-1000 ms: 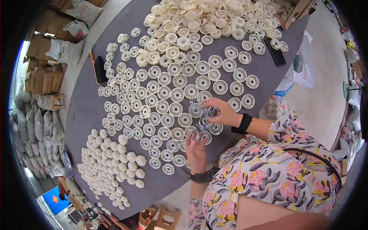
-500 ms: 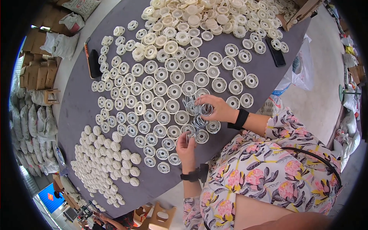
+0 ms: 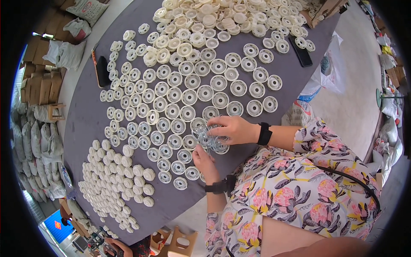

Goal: The recorder is assembling small plastic wheel-like components and springs on a large work table in a factory or warehouse setting.

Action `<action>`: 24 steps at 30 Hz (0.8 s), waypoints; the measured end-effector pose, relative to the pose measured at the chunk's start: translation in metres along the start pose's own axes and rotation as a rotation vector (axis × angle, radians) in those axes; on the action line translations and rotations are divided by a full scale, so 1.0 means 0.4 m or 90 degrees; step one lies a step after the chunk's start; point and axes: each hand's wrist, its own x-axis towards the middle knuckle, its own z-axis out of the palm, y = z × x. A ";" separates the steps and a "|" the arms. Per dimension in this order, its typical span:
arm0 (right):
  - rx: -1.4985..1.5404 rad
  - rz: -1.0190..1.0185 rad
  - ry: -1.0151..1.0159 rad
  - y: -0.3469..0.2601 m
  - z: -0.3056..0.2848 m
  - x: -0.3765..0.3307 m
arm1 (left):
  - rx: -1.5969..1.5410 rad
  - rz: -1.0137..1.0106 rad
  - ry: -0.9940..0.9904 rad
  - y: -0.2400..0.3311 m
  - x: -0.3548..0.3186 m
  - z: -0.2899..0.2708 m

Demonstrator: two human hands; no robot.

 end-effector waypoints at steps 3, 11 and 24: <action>0.032 0.067 0.015 0.009 -0.020 -0.018 | 0.040 0.124 -0.041 -0.059 0.021 -0.002; 0.139 0.174 0.013 -0.003 0.000 -0.046 | 0.052 0.113 -0.102 -0.020 -0.001 -0.019; 0.144 0.239 0.062 -0.021 -0.008 -0.110 | 0.063 0.117 -0.030 -0.073 0.210 -0.057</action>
